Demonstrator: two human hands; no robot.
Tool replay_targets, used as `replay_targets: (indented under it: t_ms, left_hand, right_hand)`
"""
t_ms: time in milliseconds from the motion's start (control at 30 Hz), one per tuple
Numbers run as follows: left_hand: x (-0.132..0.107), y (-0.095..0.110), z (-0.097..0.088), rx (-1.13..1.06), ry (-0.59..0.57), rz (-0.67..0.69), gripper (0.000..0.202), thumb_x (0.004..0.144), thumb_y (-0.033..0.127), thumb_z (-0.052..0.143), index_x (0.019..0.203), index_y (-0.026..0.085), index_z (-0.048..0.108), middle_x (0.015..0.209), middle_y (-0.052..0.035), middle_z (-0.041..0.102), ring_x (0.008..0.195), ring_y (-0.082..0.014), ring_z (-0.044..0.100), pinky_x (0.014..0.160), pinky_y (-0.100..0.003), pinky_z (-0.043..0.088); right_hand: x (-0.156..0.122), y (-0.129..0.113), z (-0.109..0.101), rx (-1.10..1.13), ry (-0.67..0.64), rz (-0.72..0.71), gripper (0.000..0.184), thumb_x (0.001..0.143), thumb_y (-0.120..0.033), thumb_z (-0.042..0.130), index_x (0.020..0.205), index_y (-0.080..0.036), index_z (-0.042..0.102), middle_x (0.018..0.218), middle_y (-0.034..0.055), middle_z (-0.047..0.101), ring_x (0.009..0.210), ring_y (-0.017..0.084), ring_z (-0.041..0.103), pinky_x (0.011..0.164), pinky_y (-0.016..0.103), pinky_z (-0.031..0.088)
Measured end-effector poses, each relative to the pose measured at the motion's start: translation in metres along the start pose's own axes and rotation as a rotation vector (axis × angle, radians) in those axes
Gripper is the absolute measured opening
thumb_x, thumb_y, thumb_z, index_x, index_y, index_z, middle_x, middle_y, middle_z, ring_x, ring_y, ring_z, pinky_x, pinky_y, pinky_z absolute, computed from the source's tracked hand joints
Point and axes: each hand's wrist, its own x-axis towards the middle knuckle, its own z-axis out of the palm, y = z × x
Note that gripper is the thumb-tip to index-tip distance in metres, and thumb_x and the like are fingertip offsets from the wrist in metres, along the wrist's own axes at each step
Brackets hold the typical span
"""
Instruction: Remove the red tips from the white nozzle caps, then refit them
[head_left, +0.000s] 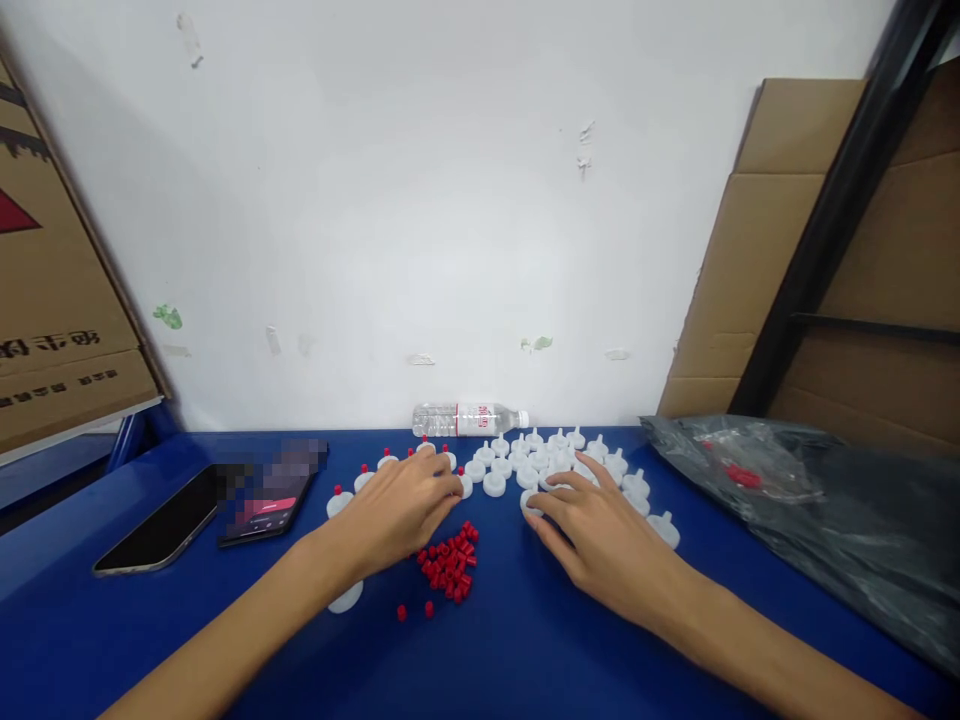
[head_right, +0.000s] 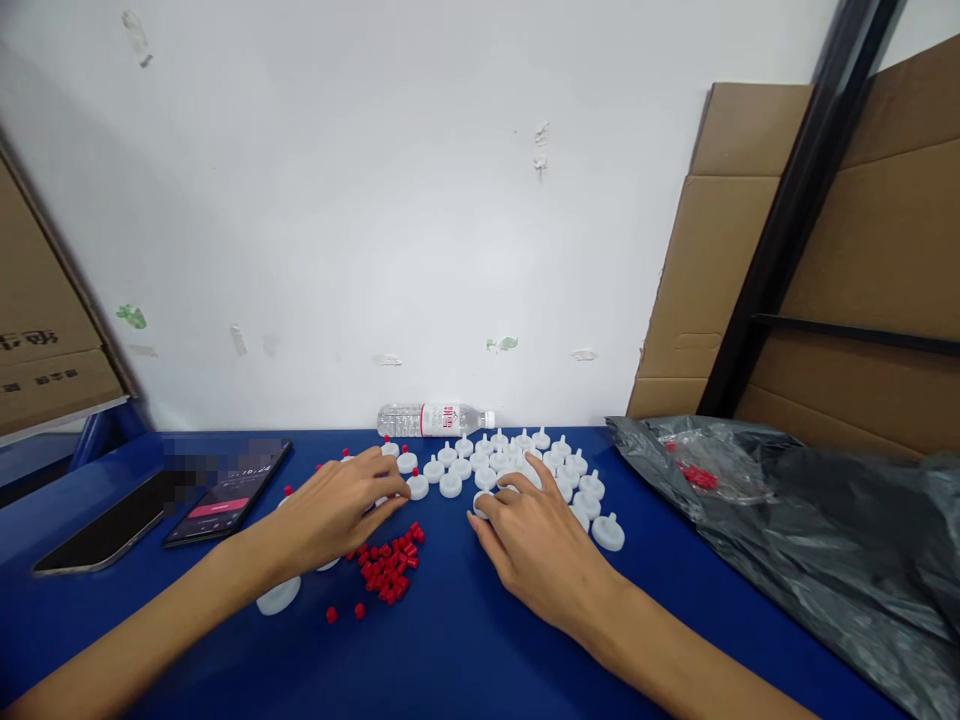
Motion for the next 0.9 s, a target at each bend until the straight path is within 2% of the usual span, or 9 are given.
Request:
replay_targets:
  t_ms: [133, 233, 367, 533, 667, 767, 833, 900]
  left_hand:
    - [-0.002, 0.004, 0.011, -0.077, -0.014, 0.098, 0.021, 0.103, 0.022, 0.051, 0.110, 0.027, 0.070, 0.104, -0.0042, 0.064, 0.094, -0.0215, 0.058, 0.064, -0.029, 0.036]
    - [-0.004, 0.005, 0.012, -0.116, -0.040, 0.104, 0.023, 0.103, 0.021, 0.052, 0.111, 0.029, 0.072, 0.104, -0.0033, 0.064, 0.090, -0.0199, 0.059, 0.065, -0.029, 0.036]
    - [-0.004, 0.005, 0.009, -0.151, -0.063, 0.085, 0.024, 0.103, 0.023, 0.053, 0.109, 0.032, 0.074, 0.106, -0.0023, 0.064, 0.087, -0.0180, 0.062, 0.065, -0.028, 0.037]
    - [-0.002, 0.003, 0.011, -0.195, -0.071, 0.068, 0.019, 0.100, 0.022, 0.058, 0.101, 0.028, 0.075, 0.100, -0.0020, 0.066, 0.086, -0.0178, 0.064, 0.065, -0.027, 0.040]
    - [-0.001, 0.000, 0.016, -0.208, -0.026, 0.053, 0.012, 0.097, 0.019, 0.062, 0.096, 0.024, 0.073, 0.101, -0.0025, 0.065, 0.087, -0.0184, 0.064, 0.065, -0.027, 0.040]
    - [-0.001, 0.000, 0.015, -0.222, 0.047, 0.020, 0.010, 0.094, 0.016, 0.062, 0.098, 0.021, 0.070, 0.107, -0.0049, 0.064, 0.091, -0.0208, 0.063, 0.067, -0.029, 0.040]
    - [0.000, 0.002, 0.012, -0.245, 0.107, -0.011, 0.009, 0.093, 0.016, 0.061, 0.099, 0.020, 0.067, 0.106, -0.0055, 0.064, 0.090, -0.0210, 0.062, 0.069, -0.030, 0.041]
    - [0.000, 0.005, 0.009, -0.281, 0.161, -0.041, 0.008, 0.091, 0.016, 0.060, 0.097, 0.019, 0.065, 0.097, -0.0035, 0.065, 0.082, -0.0186, 0.061, 0.068, -0.030, 0.041]
  right_hand:
    - [-0.003, 0.001, 0.004, -0.069, -0.004, 0.058, 0.028, 0.103, -0.030, 0.047, 0.118, -0.020, 0.068, 0.102, 0.0097, 0.074, 0.108, 0.028, 0.066, 0.112, 0.061, 0.033]
    - [-0.005, 0.003, 0.009, -0.094, -0.039, 0.044, 0.033, 0.104, -0.033, 0.045, 0.126, -0.017, 0.064, 0.115, 0.0124, 0.072, 0.119, 0.032, 0.062, 0.114, 0.063, 0.031]
    - [-0.005, 0.002, 0.009, -0.060, -0.083, -0.026, 0.032, 0.104, -0.031, 0.044, 0.127, -0.018, 0.062, 0.119, 0.0120, 0.071, 0.125, 0.031, 0.059, 0.115, 0.062, 0.032]
    - [-0.004, -0.002, 0.004, 0.000, -0.115, -0.098, 0.028, 0.104, -0.030, 0.045, 0.124, -0.020, 0.062, 0.119, 0.0101, 0.070, 0.126, 0.030, 0.059, 0.117, 0.062, 0.031]
    - [-0.002, -0.004, 0.002, 0.064, -0.088, -0.115, 0.024, 0.104, -0.026, 0.046, 0.119, -0.021, 0.063, 0.118, 0.0083, 0.071, 0.123, 0.027, 0.062, 0.118, 0.061, 0.029]
    - [-0.002, -0.006, 0.000, 0.116, -0.054, -0.121, 0.025, 0.104, -0.027, 0.047, 0.123, -0.022, 0.062, 0.125, 0.0090, 0.070, 0.119, 0.026, 0.065, 0.117, 0.059, 0.031]
    - [-0.002, -0.009, -0.002, 0.159, -0.028, -0.115, 0.025, 0.103, -0.030, 0.051, 0.125, -0.022, 0.061, 0.124, 0.0085, 0.070, 0.115, 0.025, 0.066, 0.114, 0.056, 0.036]
    - [-0.003, -0.011, -0.004, 0.207, -0.019, -0.090, 0.023, 0.101, -0.034, 0.056, 0.120, -0.023, 0.062, 0.116, 0.0068, 0.071, 0.105, 0.025, 0.069, 0.103, 0.051, 0.048]
